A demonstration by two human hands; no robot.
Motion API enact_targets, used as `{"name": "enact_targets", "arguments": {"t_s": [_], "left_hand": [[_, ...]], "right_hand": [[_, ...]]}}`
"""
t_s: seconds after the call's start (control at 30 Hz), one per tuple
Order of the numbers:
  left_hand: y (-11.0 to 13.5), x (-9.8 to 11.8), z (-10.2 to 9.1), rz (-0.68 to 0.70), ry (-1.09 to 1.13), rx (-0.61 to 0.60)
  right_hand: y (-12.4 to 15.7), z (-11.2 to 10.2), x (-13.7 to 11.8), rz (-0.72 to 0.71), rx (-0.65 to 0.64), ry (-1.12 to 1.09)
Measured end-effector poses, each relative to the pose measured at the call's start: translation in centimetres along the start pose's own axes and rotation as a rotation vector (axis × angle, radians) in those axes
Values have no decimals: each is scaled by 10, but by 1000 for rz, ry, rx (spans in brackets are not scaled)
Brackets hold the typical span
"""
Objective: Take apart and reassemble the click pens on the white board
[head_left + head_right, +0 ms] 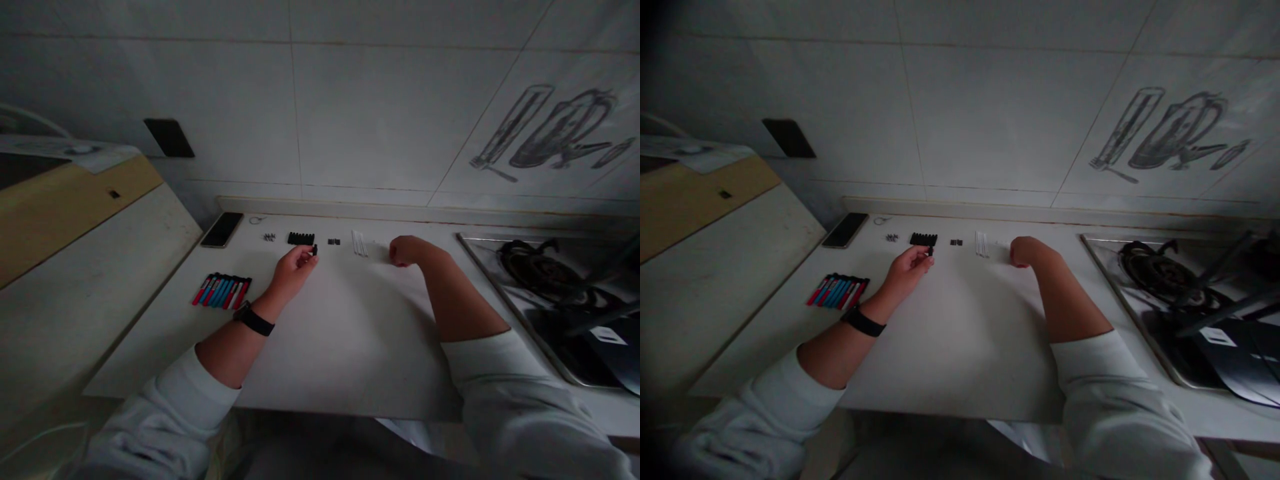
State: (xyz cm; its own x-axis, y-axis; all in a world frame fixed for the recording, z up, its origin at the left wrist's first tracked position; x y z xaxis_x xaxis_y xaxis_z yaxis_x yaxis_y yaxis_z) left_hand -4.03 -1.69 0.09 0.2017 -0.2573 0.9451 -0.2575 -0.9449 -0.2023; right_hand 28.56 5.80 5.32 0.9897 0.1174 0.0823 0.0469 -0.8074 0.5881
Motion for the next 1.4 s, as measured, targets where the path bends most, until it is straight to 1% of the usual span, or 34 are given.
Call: {"name": "enact_targets", "arguments": {"t_s": [0.03, 0.1, 0.13, 0.23, 0.3, 0.4, 0.63, 0.8, 0.93, 1.0, 1.03, 1.07, 1.1, 1.13, 1.2, 1.23, 1.3, 1.33, 1.4], "left_hand": [[0, 0, 0, 1, -4, 1], [0, -1, 1, 3, -16, 3], [0, -2, 1, 6, -20, 2], [0, -5, 1, 15, -25, -11], [-1, -6, 1, 20, -28, -19], [0, -7, 1, 22, -39, -28], [0, -3, 1, 17, -42, -13], [-1, -5, 2, 6, -38, -38], [-1, -4, 3, 5, -55, -42], [0, -2, 3, 16, -66, -46], [0, -1, 3, 28, -76, -52], [1, 0, 3, 42, -89, -59], [1, 2, 2, 58, -109, -63], [2, 3, 2, 73, -136, -66], [2, 4, 0, 104, -212, -76], [3, 5, 0, 118, -256, -85], [3, 7, -1, 135, -335, -112], [3, 8, -1, 138, -361, -124], [4, 9, -1, 131, -378, -127]], "right_hand": [[-7, 0, 11, 93, 49, -14], [-19, 2, 26, 151, 143, -31], [-24, 3, 31, 168, 211, -61], [-35, 9, 38, 165, 386, -203], [-41, 12, 38, 143, 439, -271], [-47, 13, 38, 112, 458, -344], [-53, 12, 38, 92, 390, -622], [-46, 12, 32, 55, 388, -775], [-38, 7, 29, -5, 417, -908], [-31, 1, 19, -86, 455, -989], [-27, -1, 9, -152, 468, -1036], [-21, -2, -5, -240, 465, -1088], [-16, -2, -21, -342, 425, -1149], [-10, 0, -40, -451, 348, -1198], [2, 8, -81, -667, 143, -1233], [8, 14, -100, -747, 56, -1235], [14, 28, -129, -829, -45, -1254], [16, 34, -138, -836, -65, -1288], [14, 43, -147, -816, -86, -1372]]}}
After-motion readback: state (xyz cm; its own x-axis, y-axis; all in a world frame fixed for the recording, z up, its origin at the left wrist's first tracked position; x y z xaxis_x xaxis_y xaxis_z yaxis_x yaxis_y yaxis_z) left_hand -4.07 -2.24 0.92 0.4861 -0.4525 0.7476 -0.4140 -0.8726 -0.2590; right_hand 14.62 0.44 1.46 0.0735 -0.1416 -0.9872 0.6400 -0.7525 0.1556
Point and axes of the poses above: each hand's wrist, its own y-axis away from the middle knuckle, its own z-axis out of the palm, x = y × z, the point moved 1 cm from there along -y, towards the middle knuckle, and after that the axes turned 14 degrees about -x, right-handed, at the moved point
